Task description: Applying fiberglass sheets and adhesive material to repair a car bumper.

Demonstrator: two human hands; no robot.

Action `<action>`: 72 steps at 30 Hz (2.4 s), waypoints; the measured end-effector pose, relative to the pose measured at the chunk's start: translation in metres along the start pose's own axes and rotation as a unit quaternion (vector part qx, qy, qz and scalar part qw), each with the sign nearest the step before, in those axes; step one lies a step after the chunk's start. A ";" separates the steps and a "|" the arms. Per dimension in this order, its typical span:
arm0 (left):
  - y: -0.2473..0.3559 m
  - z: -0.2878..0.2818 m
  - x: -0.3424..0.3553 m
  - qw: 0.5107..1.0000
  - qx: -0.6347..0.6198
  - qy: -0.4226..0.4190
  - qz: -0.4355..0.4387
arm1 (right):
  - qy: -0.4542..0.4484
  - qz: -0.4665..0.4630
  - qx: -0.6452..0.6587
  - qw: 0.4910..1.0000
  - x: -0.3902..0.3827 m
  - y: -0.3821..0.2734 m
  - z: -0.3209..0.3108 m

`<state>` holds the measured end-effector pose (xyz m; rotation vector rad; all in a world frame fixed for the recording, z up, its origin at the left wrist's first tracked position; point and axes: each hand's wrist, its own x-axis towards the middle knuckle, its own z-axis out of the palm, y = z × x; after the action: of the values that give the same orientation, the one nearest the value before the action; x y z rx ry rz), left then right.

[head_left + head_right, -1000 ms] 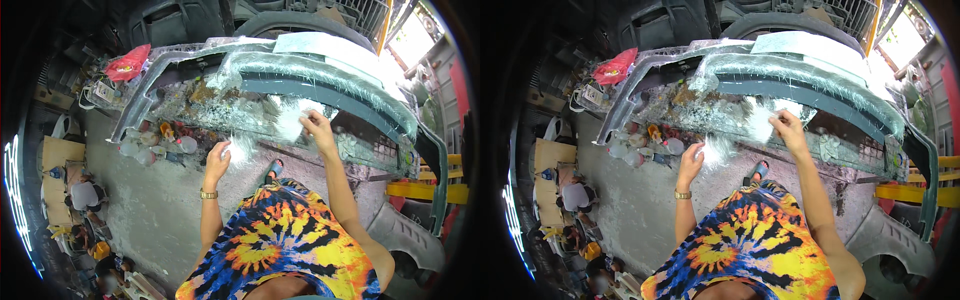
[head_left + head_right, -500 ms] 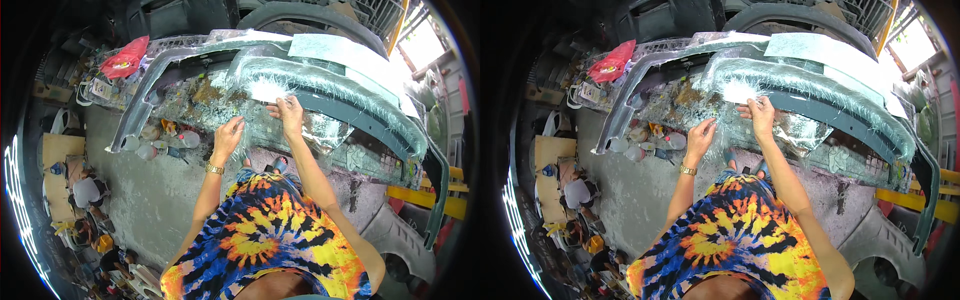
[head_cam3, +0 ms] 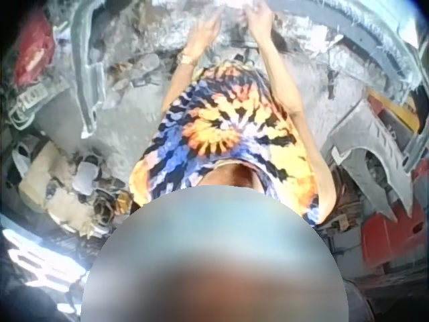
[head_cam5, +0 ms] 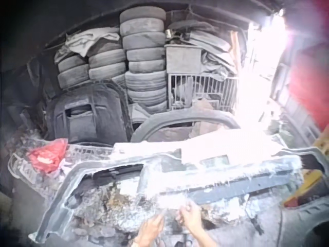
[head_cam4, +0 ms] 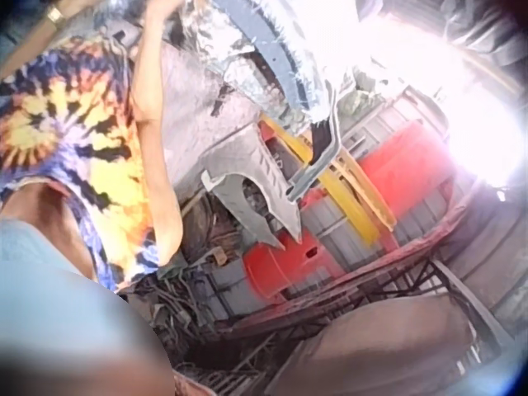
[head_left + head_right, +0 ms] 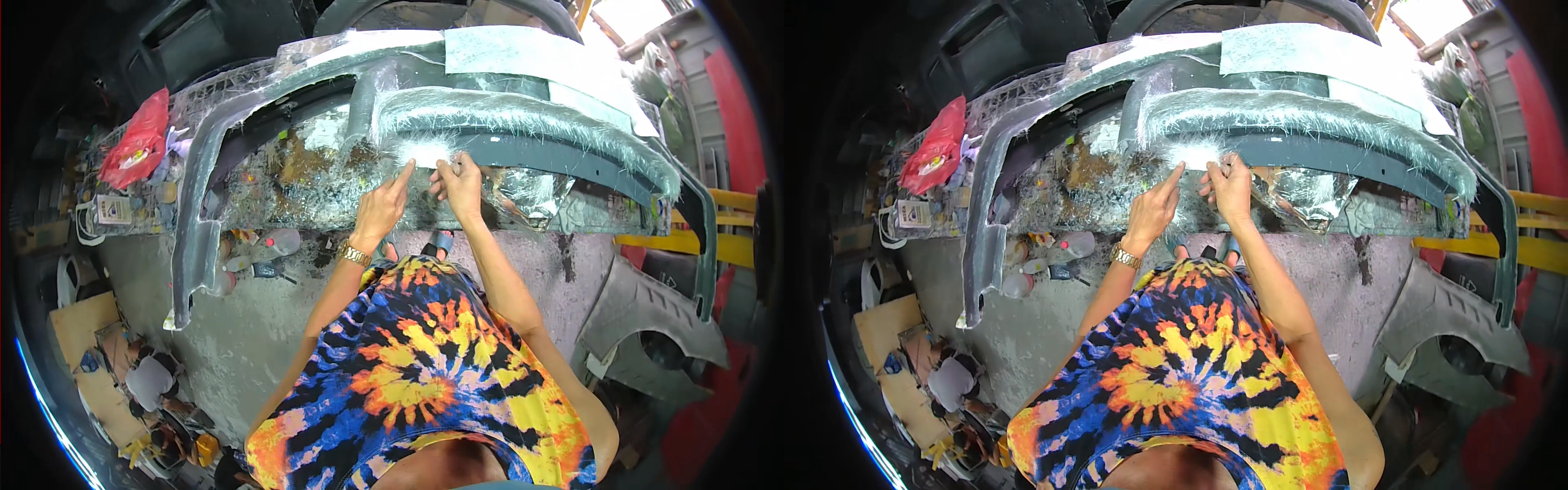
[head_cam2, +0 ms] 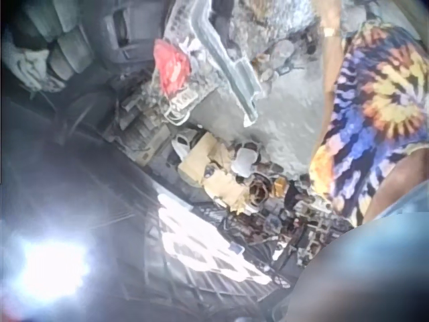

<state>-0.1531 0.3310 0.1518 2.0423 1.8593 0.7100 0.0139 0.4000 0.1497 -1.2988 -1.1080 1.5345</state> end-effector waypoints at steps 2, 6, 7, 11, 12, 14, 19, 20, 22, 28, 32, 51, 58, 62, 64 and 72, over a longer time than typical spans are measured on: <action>-0.006 0.004 0.002 1.000 0.008 -0.010 0.012 | 0.015 0.004 -0.021 1.000 -0.004 -0.006 0.003; -0.014 0.006 0.007 0.999 0.003 -0.026 0.025 | 0.042 0.004 -0.073 0.996 -0.003 -0.011 0.007; -0.015 0.005 0.007 0.999 0.002 -0.031 0.027 | 0.045 0.005 -0.074 0.996 -0.003 -0.013 0.008; -0.013 0.000 0.007 0.997 0.002 -0.073 -0.008 | 0.091 -0.109 -0.270 0.952 -0.009 -0.020 0.002; -0.012 -0.001 0.008 0.997 0.002 -0.072 -0.007 | 0.138 -0.199 -0.362 0.900 -0.015 -0.023 0.000; -0.007 -0.003 0.009 0.996 -0.006 -0.090 -0.012 | 0.114 -0.151 -0.341 0.921 -0.024 -0.032 0.003; -0.008 -0.009 0.012 0.997 -0.031 -0.076 -0.002 | -0.105 -0.386 -0.502 0.767 -0.013 -0.023 0.015; -0.010 -0.009 0.012 0.997 -0.027 -0.073 0.007 | -0.124 -0.381 -0.530 0.747 -0.010 -0.020 0.017; -0.010 -0.009 0.012 0.997 -0.027 -0.073 0.002 | -0.141 -0.363 -0.536 0.749 -0.005 -0.017 0.014; -0.009 -0.010 0.012 0.996 -0.037 -0.079 -0.010 | -0.155 -0.362 -0.534 0.748 -0.003 -0.014 0.003; -0.009 -0.012 0.011 0.995 -0.038 -0.091 -0.023 | -0.103 -0.364 -0.603 0.703 -0.015 -0.015 -0.016; 0.026 -0.079 0.001 0.948 -0.310 -0.076 0.002 | -0.487 0.053 -0.156 0.858 -0.036 -0.032 -0.004; 0.057 -0.087 -0.003 0.901 -0.419 -0.108 -0.001 | -0.413 -0.079 -0.037 0.907 -0.046 -0.040 -0.020; 0.077 -0.098 -0.002 0.902 -0.412 -0.117 -0.045 | -0.553 0.008 -0.061 0.831 -0.027 -0.031 -0.026; 0.074 -0.106 -0.006 0.928 -0.353 -0.099 -0.069 | -0.594 0.009 -0.093 0.799 -0.026 -0.041 -0.036; 0.068 -0.097 -0.022 0.914 -0.211 -0.303 -0.171 | -0.595 -0.029 -0.182 0.782 0.000 -0.053 -0.069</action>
<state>-0.1487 0.2902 0.2653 1.3946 1.4754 0.2925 0.0851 0.4221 0.1947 -0.3280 -2.2693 2.1970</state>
